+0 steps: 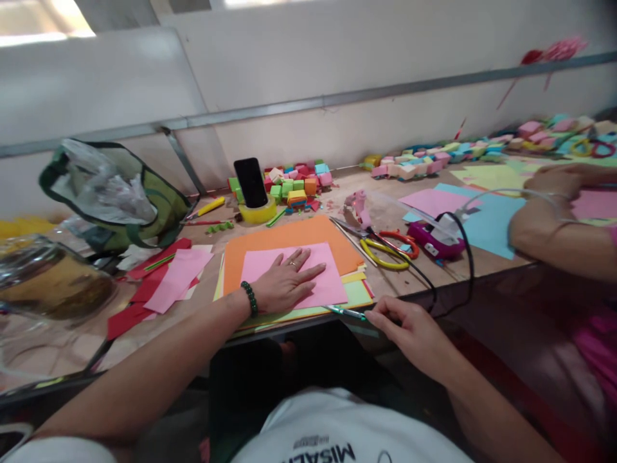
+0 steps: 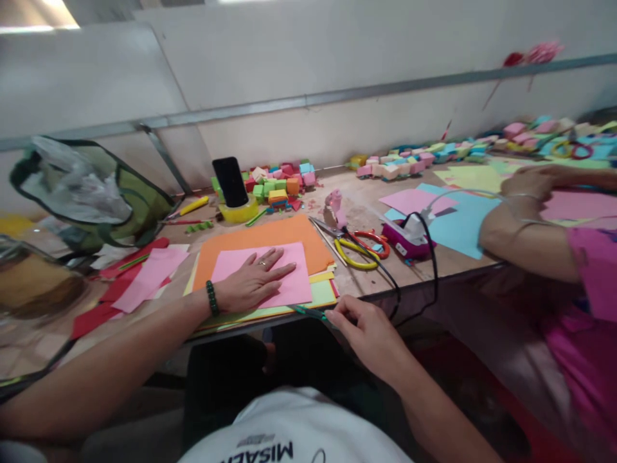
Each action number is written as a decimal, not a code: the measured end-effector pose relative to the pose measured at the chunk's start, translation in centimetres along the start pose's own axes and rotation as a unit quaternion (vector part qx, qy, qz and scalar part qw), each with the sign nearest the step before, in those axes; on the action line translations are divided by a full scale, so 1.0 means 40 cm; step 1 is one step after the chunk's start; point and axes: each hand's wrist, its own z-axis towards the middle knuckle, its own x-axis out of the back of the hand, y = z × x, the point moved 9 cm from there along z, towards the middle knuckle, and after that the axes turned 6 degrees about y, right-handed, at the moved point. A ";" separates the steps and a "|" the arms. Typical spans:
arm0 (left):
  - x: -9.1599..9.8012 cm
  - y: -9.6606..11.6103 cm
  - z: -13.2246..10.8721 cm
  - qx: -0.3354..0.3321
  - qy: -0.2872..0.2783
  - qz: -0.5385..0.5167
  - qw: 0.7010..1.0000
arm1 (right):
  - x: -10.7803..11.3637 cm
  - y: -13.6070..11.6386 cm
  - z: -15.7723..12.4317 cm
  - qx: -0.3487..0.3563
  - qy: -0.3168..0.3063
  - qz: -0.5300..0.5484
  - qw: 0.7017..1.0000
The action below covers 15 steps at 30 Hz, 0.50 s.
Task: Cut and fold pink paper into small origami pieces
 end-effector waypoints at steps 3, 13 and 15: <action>0.001 0.001 -0.002 -0.001 -0.001 -0.003 1.000 | -0.015 -0.005 0.003 -0.001 -0.004 0.006 1.000; 0.034 -0.010 -0.007 0.002 0.024 -0.042 0.999 | -0.024 -0.016 0.009 -0.017 0.007 0.005 1.000; 0.054 -0.029 -0.029 0.001 0.028 -0.045 0.999 | -0.019 -0.017 0.008 -0.016 0.011 -0.001 1.000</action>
